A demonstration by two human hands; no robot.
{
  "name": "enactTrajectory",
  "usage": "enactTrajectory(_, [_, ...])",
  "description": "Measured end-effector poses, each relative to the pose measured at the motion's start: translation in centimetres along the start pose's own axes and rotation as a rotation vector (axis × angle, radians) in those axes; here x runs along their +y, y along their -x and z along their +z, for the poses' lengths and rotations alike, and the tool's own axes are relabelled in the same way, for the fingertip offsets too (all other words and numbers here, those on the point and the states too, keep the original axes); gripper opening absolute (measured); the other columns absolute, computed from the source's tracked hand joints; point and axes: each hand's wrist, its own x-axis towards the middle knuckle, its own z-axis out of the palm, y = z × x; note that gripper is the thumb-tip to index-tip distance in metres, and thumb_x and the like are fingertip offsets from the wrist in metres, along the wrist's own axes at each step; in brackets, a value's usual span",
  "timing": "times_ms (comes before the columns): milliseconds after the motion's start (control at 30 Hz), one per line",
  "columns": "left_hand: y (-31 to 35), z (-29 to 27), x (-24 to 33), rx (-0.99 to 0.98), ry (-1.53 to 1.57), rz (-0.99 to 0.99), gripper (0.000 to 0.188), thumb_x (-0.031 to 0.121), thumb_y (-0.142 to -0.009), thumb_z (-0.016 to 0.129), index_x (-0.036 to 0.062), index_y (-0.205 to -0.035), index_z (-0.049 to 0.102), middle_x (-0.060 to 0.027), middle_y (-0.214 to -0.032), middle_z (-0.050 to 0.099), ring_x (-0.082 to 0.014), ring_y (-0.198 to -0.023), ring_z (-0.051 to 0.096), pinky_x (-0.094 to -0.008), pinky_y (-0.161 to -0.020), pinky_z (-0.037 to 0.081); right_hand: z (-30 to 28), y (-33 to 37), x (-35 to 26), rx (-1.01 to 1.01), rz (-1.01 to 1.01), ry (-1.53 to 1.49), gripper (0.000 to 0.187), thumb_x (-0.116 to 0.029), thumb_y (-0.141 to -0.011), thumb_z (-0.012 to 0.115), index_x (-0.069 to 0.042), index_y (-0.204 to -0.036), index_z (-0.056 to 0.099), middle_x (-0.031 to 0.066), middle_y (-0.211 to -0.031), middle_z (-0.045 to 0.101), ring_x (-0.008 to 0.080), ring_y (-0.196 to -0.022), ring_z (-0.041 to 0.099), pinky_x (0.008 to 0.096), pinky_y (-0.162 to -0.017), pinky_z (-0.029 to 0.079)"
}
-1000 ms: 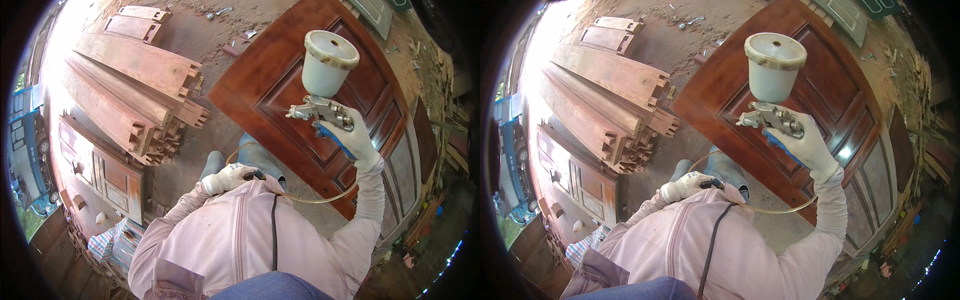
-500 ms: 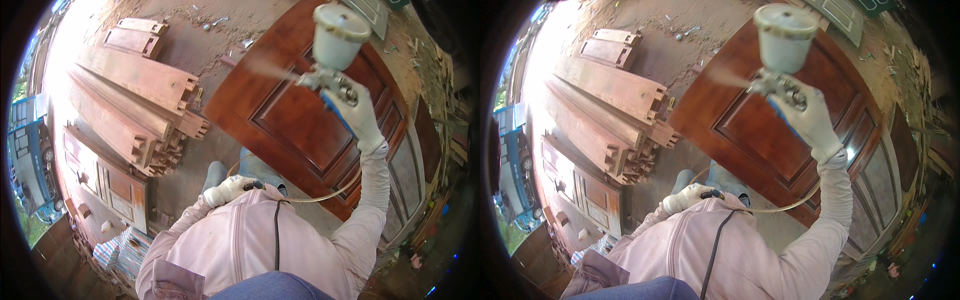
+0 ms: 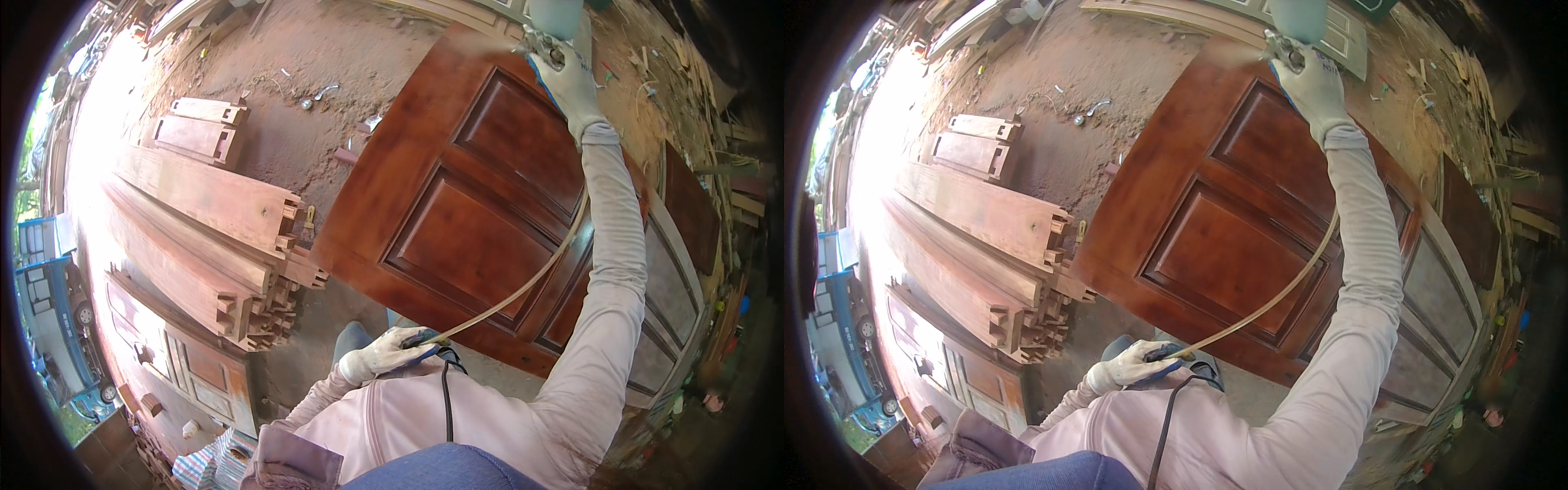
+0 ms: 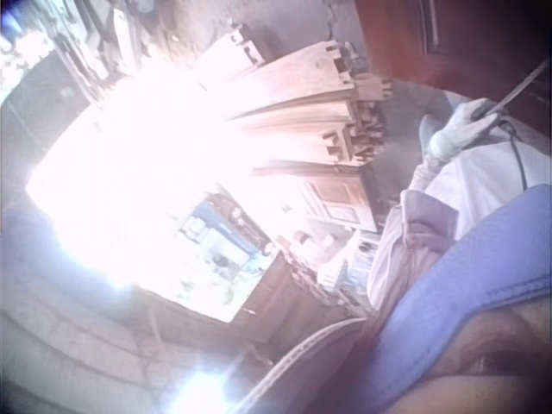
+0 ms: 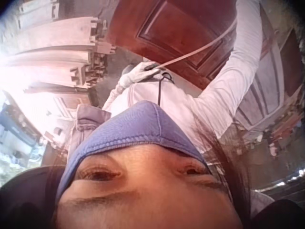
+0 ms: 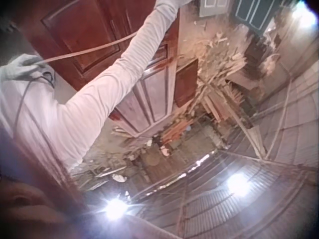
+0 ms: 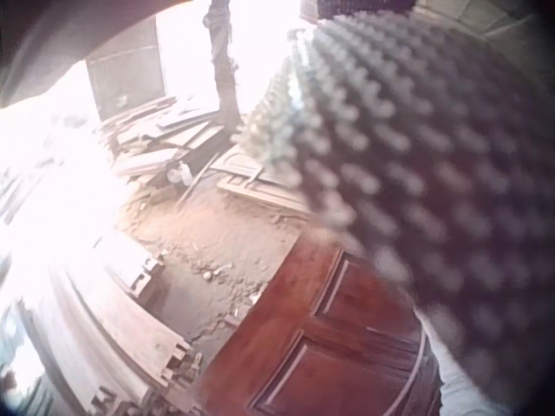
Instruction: The person prepares a spray gun by pouring liquid into its container, then sprays a reddish-brown finish onto a wooden door laid flat on supports. The person moves the spray gun in steady passes across the door surface to apply the finish.
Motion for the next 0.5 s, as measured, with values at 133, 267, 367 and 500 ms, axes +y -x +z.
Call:
enactTrajectory(133, [-1.4, 0.1, 1.0, -0.037, 0.035, 0.044, 0.033, 0.021, -0.099, 0.058, -0.0034, -0.121, 0.061, -0.0136, -0.095, 0.070, -0.0164, -0.078, 0.064, -0.0324, -0.070, 0.049, -1.3, 0.6, 0.9, -0.082, 0.015, 0.102, 0.045, -0.036, -0.086, 0.068, -0.010, -0.123, 0.064, 0.0105, -0.105, 0.071, 0.0303, -0.097, 0.066, 0.0418, -0.086, 0.050])
enactTrajectory(267, [-0.7, 0.0, -1.6, -0.089, -0.029, 0.002, 0.032, 0.022, -0.098, 0.060, -0.0010, -0.120, 0.062, -0.0111, -0.089, 0.069, -0.0137, -0.072, 0.061, -0.0308, -0.065, 0.048, -6.2, 5.7, -2.7, -0.416, 0.211, -0.356, 0.040, -0.022, -0.088, 0.070, -0.008, -0.124, 0.063, 0.0052, -0.102, 0.072, 0.0133, -0.095, 0.066, 0.0314, -0.080, 0.052])
enactTrajectory(367, [-0.6, -0.5, 0.9, -0.160, 0.038, -0.072, 0.033, 0.027, -0.097, 0.062, 0.0003, -0.116, 0.065, -0.0116, -0.093, 0.070, -0.0168, -0.079, 0.063, -0.0338, -0.072, 0.049, -10.0, 10.6, -3.9, -0.563, 0.328, -0.607, 0.042, -0.012, -0.087, 0.072, 0.001, -0.125, 0.060, 0.0074, -0.104, 0.070, 0.0096, -0.095, 0.064, 0.0274, -0.079, 0.052])
enactTrajectory(500, [-1.1, 0.1, 0.0, -0.199, 0.057, -0.039, 0.031, 0.025, -0.097, 0.062, 0.0000, -0.115, 0.065, -0.0124, -0.096, 0.071, -0.0173, -0.084, 0.065, -0.0331, -0.074, 0.050, -11.3, 11.8, -3.7, -0.708, 0.432, -0.843, 0.047, -0.014, -0.084, 0.077, 0.004, -0.123, 0.060, 0.0098, -0.105, 0.068, 0.0122, -0.094, 0.063, 0.0291, -0.079, 0.053])
